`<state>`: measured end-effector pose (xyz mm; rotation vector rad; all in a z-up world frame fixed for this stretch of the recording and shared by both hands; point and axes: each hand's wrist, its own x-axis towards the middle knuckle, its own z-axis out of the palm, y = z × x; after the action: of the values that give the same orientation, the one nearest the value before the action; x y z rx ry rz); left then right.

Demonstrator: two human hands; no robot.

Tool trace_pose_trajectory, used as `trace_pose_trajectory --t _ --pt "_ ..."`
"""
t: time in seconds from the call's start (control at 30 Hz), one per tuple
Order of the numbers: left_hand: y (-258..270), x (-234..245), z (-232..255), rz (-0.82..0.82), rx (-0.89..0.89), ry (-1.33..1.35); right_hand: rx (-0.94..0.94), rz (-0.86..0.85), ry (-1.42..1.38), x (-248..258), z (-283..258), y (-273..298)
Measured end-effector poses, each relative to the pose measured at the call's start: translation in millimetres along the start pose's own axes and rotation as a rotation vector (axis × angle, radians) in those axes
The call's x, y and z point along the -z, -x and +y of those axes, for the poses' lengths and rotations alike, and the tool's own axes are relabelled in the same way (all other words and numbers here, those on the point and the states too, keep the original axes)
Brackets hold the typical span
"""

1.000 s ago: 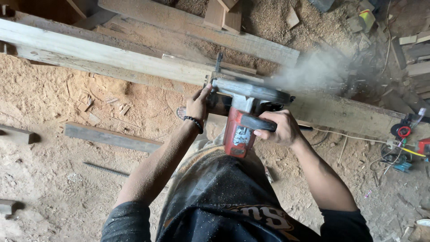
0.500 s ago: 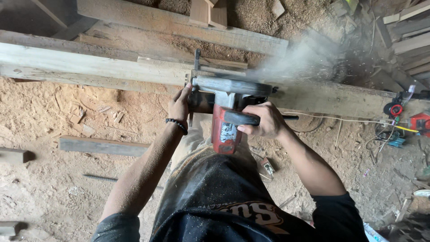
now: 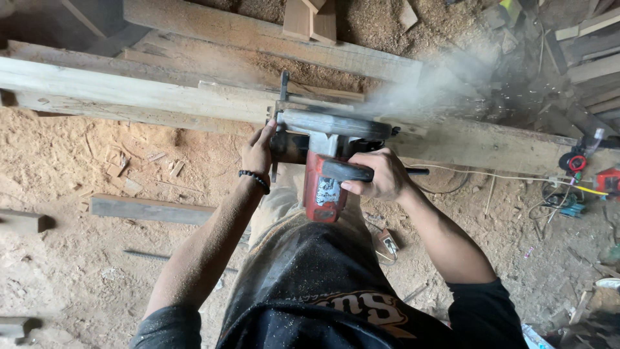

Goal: The person uses a circular saw to cut various pieces of wood, holding the saw with one hand and steadying the wood with the other.

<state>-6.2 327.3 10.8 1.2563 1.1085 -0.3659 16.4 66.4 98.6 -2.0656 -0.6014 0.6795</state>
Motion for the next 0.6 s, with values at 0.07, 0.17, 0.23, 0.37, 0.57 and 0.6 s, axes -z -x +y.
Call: trace_pose_trajectory --t 0.07,0.17,0.23,0.37,0.57,0.6 --pt "-4.4 2.9 -1.8 0.010 -0.001 0.000 0.003 -0.003 -0.003 -2.0 -0.2 -1.2" --pt "-8.7 11.6 -2.6 0.016 -0.009 -0.010 0.007 -0.001 0.000 -5.5 -4.0 -4.5" --pt "-8.0 15.2 0.3 0.015 -0.015 -0.021 0.010 0.002 0.004 -7.4 -6.7 -7.0" --pt "-15.0 19.6 -2.3 0.000 -0.041 0.002 -0.007 -0.006 0.005 -12.0 -10.3 -12.6" --pt "-20.3 30.4 2.4 -0.012 -0.060 0.019 -0.004 0.005 -0.001 -23.3 -12.7 -20.1" --pt "-21.1 32.8 3.1 -0.018 -0.062 0.014 -0.009 0.009 -0.003 -24.7 -14.3 -21.4"
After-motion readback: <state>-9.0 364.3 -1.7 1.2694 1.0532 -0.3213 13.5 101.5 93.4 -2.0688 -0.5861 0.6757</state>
